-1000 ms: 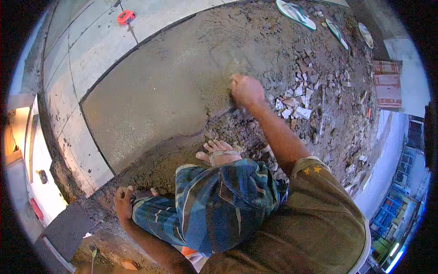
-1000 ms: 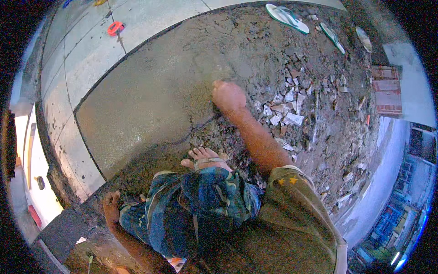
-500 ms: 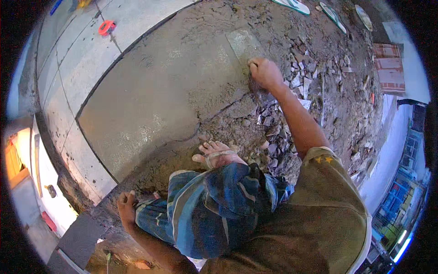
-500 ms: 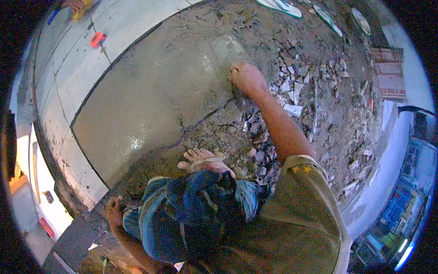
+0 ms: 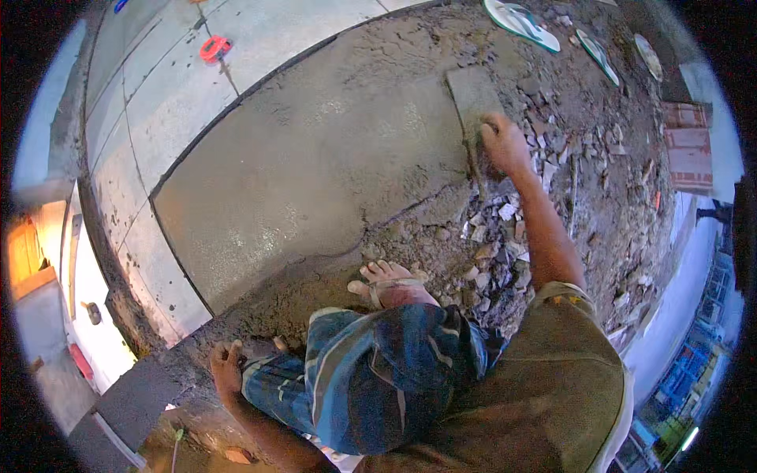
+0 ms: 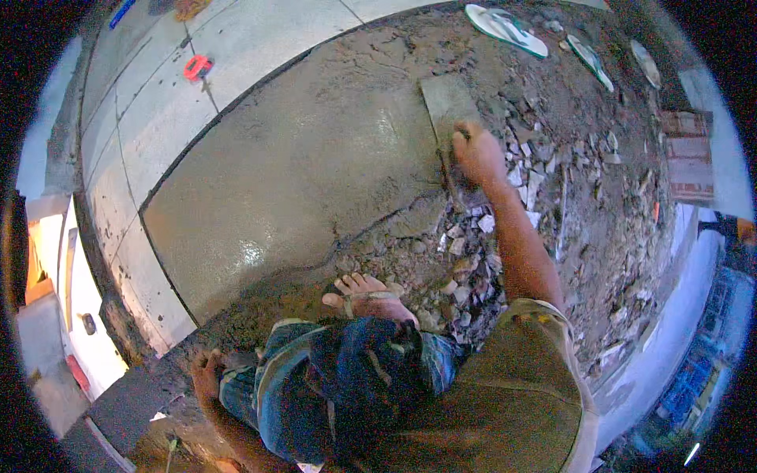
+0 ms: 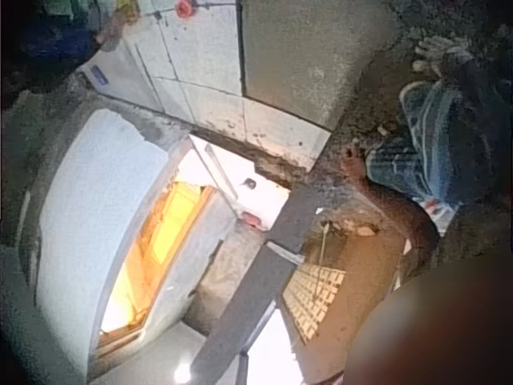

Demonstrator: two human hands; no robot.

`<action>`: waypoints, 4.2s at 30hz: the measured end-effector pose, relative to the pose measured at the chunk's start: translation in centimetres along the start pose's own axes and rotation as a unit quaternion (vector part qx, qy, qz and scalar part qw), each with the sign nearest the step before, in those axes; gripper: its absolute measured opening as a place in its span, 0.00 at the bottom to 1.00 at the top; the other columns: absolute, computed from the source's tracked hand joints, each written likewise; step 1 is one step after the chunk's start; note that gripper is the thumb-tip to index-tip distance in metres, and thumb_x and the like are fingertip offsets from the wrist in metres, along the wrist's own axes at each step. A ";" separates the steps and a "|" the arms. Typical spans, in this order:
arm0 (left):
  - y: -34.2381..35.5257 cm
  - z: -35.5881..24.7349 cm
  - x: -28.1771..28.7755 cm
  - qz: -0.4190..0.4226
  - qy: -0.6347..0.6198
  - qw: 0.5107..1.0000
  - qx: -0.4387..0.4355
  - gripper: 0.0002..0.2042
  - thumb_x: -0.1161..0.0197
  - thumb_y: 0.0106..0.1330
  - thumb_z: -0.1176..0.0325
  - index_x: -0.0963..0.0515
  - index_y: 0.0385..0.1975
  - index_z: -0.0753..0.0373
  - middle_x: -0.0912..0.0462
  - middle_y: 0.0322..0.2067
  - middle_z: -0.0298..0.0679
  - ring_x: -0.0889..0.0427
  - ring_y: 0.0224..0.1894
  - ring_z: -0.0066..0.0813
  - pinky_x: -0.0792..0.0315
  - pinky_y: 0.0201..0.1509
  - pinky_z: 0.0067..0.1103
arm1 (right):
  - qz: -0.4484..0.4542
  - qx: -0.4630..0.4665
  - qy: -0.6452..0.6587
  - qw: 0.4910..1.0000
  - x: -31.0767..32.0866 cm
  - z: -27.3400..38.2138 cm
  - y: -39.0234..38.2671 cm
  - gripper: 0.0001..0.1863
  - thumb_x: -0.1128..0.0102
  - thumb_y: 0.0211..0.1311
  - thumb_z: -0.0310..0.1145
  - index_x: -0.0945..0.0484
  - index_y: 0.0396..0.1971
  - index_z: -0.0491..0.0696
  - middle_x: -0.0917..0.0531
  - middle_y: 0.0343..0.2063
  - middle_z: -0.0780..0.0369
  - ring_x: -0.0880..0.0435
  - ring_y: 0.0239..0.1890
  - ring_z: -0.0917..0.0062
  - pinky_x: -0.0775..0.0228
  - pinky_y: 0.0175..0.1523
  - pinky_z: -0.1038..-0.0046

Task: The recorder uses a rectangular trowel to smooth and level wet cement in a space between already laid floor tiles.

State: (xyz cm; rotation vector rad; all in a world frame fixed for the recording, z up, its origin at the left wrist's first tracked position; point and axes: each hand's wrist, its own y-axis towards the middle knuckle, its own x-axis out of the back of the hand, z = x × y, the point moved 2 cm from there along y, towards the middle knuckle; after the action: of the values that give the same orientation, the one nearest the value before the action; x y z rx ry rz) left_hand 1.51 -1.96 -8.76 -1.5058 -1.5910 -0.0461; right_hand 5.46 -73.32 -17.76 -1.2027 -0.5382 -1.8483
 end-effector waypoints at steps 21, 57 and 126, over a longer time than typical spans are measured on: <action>1.6 -2.5 -1.5 0.049 0.095 0.994 -0.004 0.15 0.32 0.64 0.62 0.29 0.22 0.61 0.30 0.20 0.30 0.36 0.25 0.22 0.39 0.30 0.25 | -0.023 0.022 -0.116 0.993 -0.3 3.2 13.9 0.23 0.48 0.66 0.50 0.17 0.44 0.46 0.15 0.42 0.46 0.16 0.47 0.50 0.24 0.52 0.52; 4.6 -1.6 -2.3 0.069 0.109 0.992 0.008 0.16 0.32 0.64 0.62 0.30 0.22 0.63 0.33 0.18 0.31 0.33 0.25 0.24 0.37 0.31 0.26 | 0.274 -0.035 0.049 0.960 1.2 3.8 21.8 0.16 0.43 0.69 0.43 0.19 0.45 0.46 0.28 0.17 0.64 0.28 0.16 0.76 0.35 0.20 0.69; 0.2 -0.7 -1.4 -0.012 0.115 0.992 0.052 0.20 0.30 0.61 0.59 0.33 0.20 0.63 0.32 0.18 0.35 0.34 0.25 0.23 0.38 0.28 0.27 | 0.057 0.150 -0.020 0.987 -9.2 16.7 11.7 0.23 0.42 0.63 0.49 0.17 0.35 0.41 0.16 0.39 0.42 0.17 0.46 0.48 0.24 0.52 0.53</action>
State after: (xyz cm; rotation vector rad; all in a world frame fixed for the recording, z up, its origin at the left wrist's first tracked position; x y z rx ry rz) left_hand 1.84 -3.43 -9.33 -1.3485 -1.4053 -0.1427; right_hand 25.67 -63.89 -19.53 -1.0477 -0.7264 -1.5833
